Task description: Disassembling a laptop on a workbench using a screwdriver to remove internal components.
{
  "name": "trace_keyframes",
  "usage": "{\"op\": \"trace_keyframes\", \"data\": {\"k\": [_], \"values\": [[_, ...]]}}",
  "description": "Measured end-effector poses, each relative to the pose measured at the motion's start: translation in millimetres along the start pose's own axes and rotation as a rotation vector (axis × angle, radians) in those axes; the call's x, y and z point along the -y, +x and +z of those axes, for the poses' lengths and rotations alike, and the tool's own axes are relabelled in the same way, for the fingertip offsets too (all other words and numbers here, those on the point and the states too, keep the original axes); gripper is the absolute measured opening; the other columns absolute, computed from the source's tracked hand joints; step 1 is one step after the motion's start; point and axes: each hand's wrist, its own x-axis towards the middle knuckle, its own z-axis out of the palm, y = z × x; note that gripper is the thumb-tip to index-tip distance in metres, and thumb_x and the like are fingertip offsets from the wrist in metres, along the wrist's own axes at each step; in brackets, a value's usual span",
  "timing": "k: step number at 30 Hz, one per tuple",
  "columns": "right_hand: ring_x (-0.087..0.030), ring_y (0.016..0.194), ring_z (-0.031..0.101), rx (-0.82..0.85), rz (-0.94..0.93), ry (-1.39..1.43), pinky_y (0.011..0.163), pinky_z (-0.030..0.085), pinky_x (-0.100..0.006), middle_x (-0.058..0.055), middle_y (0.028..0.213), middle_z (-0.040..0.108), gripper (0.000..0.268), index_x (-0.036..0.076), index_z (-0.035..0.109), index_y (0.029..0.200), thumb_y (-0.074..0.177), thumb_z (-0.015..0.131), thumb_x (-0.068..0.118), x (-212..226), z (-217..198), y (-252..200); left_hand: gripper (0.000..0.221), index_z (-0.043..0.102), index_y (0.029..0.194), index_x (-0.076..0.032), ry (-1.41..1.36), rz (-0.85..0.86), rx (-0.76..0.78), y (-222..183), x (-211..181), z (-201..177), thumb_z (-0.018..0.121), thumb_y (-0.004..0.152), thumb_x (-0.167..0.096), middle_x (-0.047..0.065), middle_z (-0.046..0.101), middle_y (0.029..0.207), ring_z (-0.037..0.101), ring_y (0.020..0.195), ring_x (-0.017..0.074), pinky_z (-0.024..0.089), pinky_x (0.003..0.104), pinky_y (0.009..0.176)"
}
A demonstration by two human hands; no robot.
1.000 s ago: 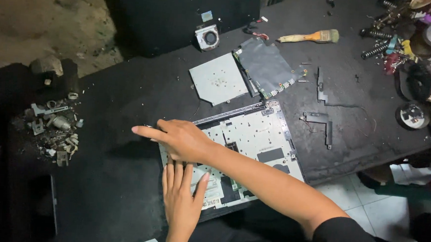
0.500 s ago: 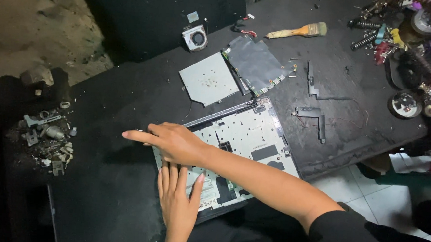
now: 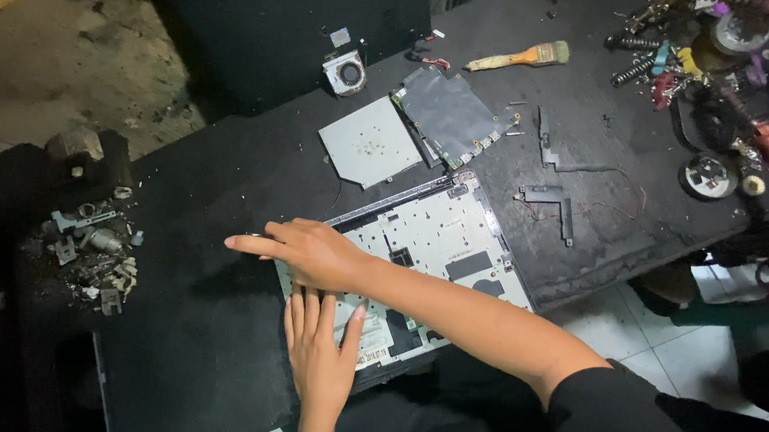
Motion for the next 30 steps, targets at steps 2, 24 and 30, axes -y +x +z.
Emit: {"op": "trace_keyframes", "data": {"k": [2,24,30], "values": [[-0.02,0.066,0.034,-0.009,0.003,0.015,0.059,0.032,-0.037,-0.004,0.086,0.041,0.085,0.025,0.024,0.165,0.101,0.065,-0.014,0.7,-1.4,0.7,0.061,0.052,0.145,-0.007,-0.005,-0.009,0.01,-0.1,-1.6,-2.0,0.047,0.102,-0.05,0.013,0.039,0.161,0.027,0.152,0.0366,0.017,0.053,0.126],[-0.022,0.061,0.038,-0.064,-0.024,0.129,0.058,0.036,-0.035,-0.008,0.091,0.047,0.064,0.027,0.011,0.167,0.119,0.051,0.015,2.2,-8.2,1.2,0.069,0.041,0.156,-0.017,-0.007,-0.071,0.059,-2.7,6.2,5.8,0.049,0.099,-0.054,0.007,0.03,0.166,0.022,0.153,0.0337,0.015,0.052,0.125],[-0.021,0.06,0.041,-0.049,0.011,0.144,0.058,0.037,-0.032,-0.009,0.092,0.048,0.068,0.03,0.008,0.168,0.118,0.054,0.021,3.0,-10.5,1.8,0.07,0.047,0.153,-0.02,0.08,-0.094,0.017,-6.5,22.1,27.0,0.054,0.094,-0.056,0.002,0.032,0.167,0.026,0.154,0.0289,0.022,0.05,0.123]]}}
